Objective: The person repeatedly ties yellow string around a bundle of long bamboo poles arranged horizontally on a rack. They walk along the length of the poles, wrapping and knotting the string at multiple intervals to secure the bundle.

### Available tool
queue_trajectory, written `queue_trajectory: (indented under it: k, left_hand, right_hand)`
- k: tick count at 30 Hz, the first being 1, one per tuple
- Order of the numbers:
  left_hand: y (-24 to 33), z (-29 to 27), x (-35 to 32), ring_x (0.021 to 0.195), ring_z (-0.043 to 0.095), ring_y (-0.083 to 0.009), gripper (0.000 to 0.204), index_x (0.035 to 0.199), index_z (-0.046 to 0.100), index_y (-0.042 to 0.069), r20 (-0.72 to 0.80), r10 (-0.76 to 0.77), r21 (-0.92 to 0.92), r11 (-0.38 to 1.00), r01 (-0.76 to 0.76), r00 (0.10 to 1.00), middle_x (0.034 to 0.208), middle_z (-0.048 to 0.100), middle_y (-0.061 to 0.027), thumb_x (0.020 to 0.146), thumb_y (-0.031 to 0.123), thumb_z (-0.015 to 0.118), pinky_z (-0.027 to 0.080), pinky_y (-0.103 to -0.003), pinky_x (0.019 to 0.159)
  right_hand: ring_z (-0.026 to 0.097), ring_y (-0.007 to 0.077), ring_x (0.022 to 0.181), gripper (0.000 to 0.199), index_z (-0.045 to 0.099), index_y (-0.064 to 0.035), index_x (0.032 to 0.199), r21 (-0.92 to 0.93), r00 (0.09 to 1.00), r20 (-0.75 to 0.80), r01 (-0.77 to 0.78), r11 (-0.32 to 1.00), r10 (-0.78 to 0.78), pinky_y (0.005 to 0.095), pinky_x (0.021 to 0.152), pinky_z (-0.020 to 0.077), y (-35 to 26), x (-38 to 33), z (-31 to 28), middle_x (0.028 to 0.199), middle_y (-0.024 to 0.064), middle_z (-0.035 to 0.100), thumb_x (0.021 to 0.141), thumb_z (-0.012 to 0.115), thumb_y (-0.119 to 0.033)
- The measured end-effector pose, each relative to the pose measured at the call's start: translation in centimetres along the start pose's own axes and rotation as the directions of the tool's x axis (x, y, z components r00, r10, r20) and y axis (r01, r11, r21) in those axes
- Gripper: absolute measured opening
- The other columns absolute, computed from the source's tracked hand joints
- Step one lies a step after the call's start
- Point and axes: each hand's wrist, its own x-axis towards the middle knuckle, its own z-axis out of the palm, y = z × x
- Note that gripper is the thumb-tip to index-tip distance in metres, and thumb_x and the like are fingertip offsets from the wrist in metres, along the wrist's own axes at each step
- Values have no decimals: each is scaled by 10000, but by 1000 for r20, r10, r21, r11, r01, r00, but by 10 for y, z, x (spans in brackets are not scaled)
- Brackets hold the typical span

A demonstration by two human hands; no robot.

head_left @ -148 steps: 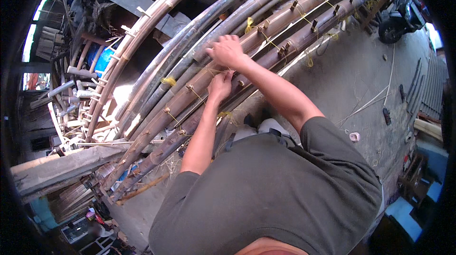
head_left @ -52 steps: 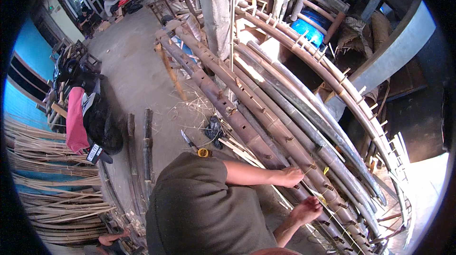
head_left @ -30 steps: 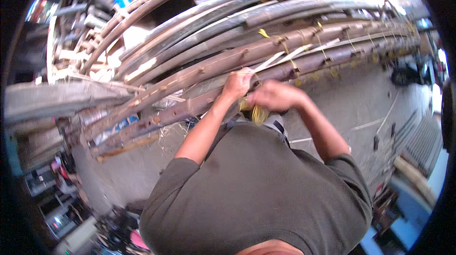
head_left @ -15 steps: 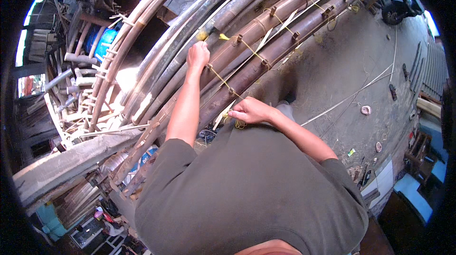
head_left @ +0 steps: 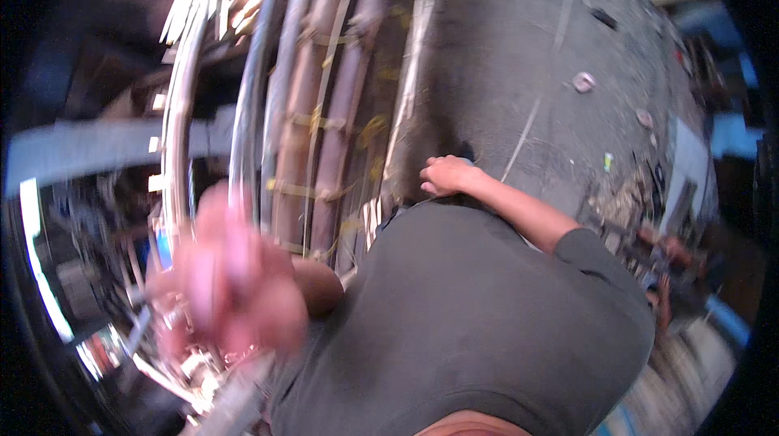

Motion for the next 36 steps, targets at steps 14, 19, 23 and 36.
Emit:
queue_trajectory:
  k: [14, 19, 23, 36]
  left_hand:
    - [-142, 287, 81, 713, 606, -163, 245, 1143, 573, 130, 242, 402, -907, 416, 59, 883, 791, 580, -13, 912, 46, 564, 586, -375, 788]
    - [-206, 357, 121, 640, 613, -142, 480, 1362, 432, 218, 353, 422, -919, 322, 227, 835, 695, 584, 17, 927, 80, 580, 598, -389, 798]
    - [-319, 416, 144, 761, 638, -170, 130, 1052, 557, 157, 502, 575, -863, 286, 416, 646, 695, 589, -7, 924, 133, 568, 551, -396, 781]
    - [-821, 434, -214, 876, 623, -489, 319, 943, 579, -10, 661, -659, 710, 704, 16, -359, 941, 653, -287, 933, 287, 465, 496, -557, 806]
  right_hand:
    - [616, 405, 1000, 313, 665, -59, 1038, 610, 682, -288, -410, 678, 672, 494, 861, 499, 214, -155, -33, 1010, 231, 656, 902, 579, -329]
    - [613, 407, 1000, 318, 666, -57, 1044, 742, 608, -204, -415, 526, 767, 495, 872, 491, 281, -175, -22, 1011, 232, 651, 902, 578, -328]
    - [628, 375, 984, 275, 673, -61, 1021, 856, 555, -125, -359, 372, 823, 457, 850, 494, 342, -150, 25, 996, 188, 676, 903, 561, -283]
    - [668, 317, 943, 335, 683, -33, 1018, 954, 180, 261, -198, -225, 948, 410, 826, 506, 648, -107, 71, 985, 188, 693, 903, 582, -331]
